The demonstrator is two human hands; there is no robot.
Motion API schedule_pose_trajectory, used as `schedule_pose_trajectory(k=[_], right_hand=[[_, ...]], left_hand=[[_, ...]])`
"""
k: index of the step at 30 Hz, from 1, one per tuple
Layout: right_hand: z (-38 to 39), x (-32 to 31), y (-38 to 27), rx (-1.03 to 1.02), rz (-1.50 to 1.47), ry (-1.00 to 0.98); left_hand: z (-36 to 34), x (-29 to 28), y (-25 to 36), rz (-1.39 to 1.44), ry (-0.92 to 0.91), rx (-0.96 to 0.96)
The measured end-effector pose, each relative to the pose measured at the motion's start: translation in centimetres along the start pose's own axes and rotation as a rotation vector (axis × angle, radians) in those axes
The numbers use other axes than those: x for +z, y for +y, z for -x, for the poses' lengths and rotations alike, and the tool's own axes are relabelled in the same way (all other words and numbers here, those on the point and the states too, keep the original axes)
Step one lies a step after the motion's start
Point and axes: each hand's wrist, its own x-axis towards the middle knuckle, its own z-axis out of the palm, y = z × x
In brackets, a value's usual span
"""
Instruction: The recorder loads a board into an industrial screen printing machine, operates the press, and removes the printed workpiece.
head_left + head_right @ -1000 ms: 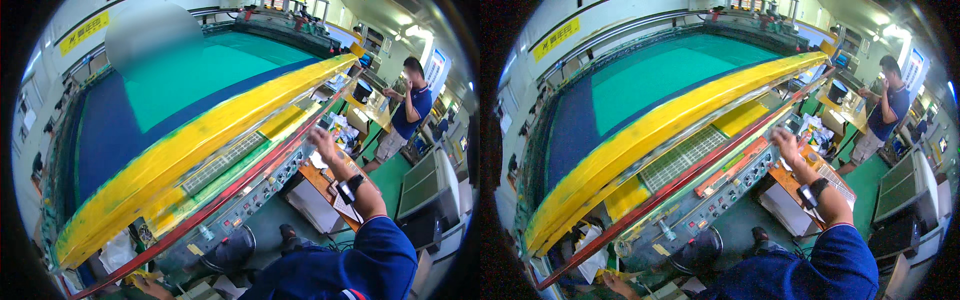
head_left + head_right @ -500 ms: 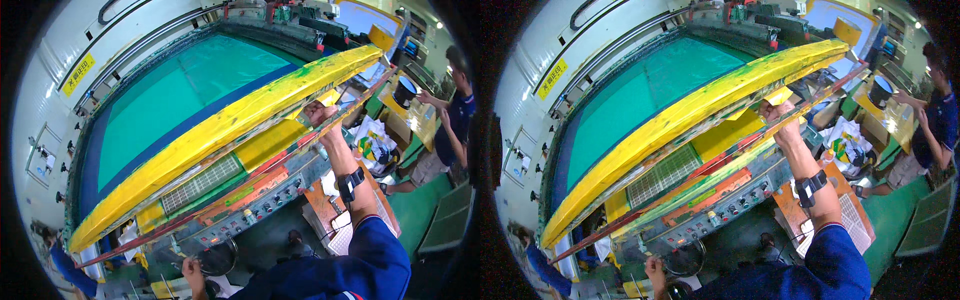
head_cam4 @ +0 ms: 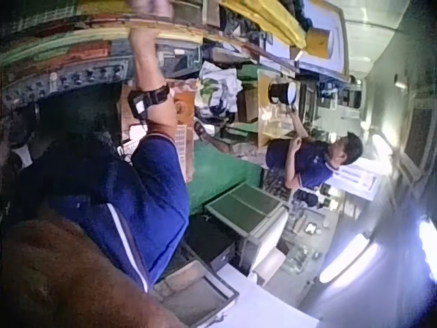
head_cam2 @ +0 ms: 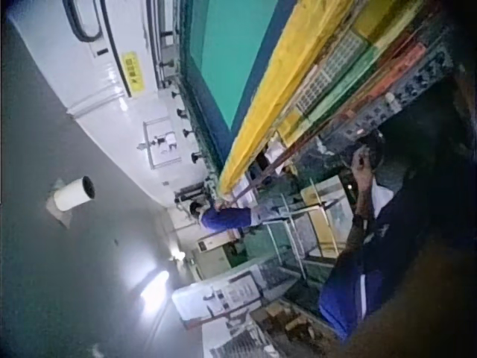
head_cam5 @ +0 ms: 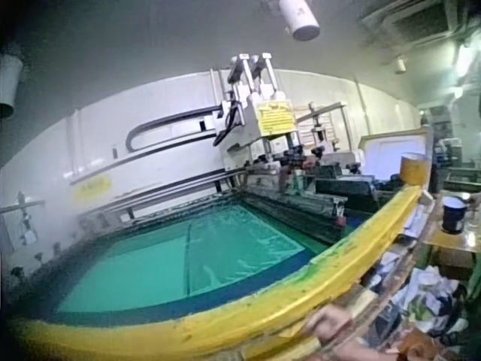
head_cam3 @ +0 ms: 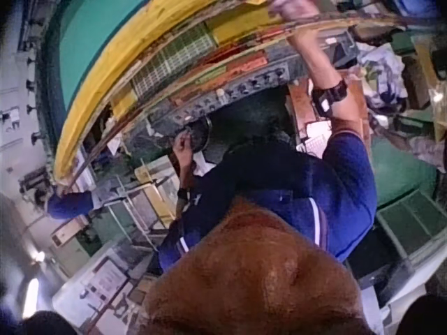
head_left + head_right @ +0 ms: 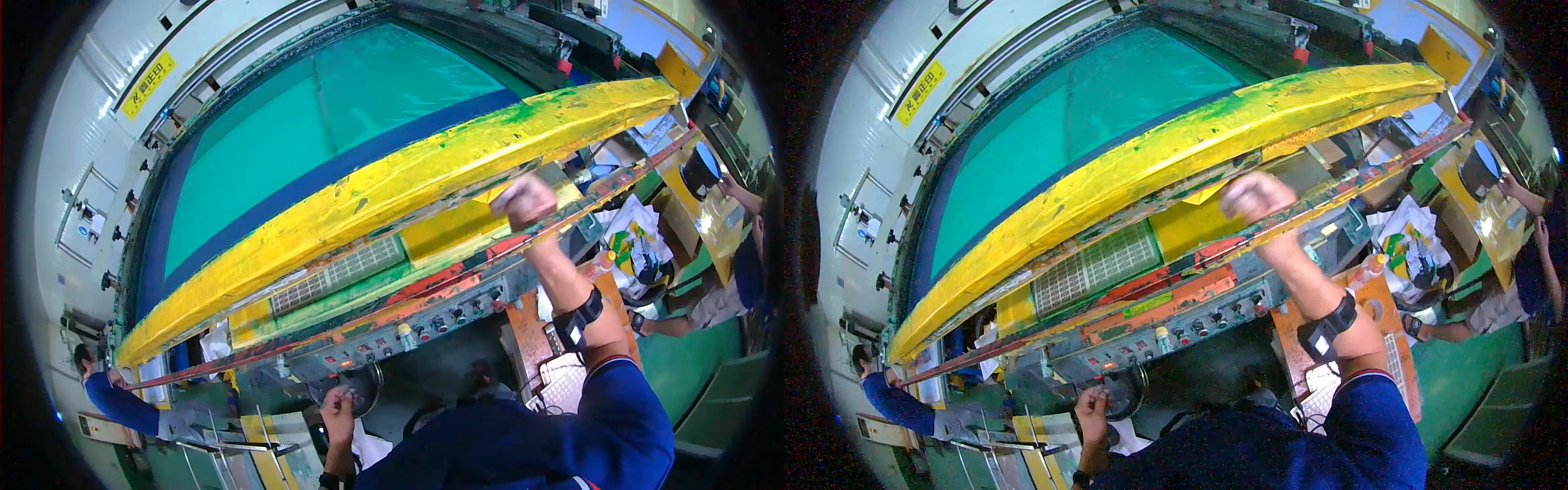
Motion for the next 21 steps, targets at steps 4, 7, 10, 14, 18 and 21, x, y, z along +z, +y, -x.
schedule_pose_trajectory(k=[4,7,10,14,18,21], right_hand=[[-1.1,3.4,-3.5,0.259,0.550,-0.118],[-2.3,2.4,-0.4,-0.043,0.135,0.002],[-2.4,4.1,-3.0,0.001,0.046,-0.047],[-2.4,3.2,-3.0,0.095,0.146,-0.096],[-0.7,4.0,-0.7,0.022,0.023,-0.184],[2.4,1.8,1.9,0.507,0.182,-0.333]], left_hand=[[0.4,0.5,0.4,-0.001,0.028,-0.039],[-0.4,1.0,-1.3,-0.093,-0.003,-0.018],[-0.5,2.7,0.0,-0.231,-0.023,0.044],[-0.7,4.2,-0.6,-0.130,-0.080,-0.034],[-0.9,5.5,0.1,-0.089,-0.094,-0.064],[-1.8,6.1,2.1,-0.254,-0.146,0.065]])
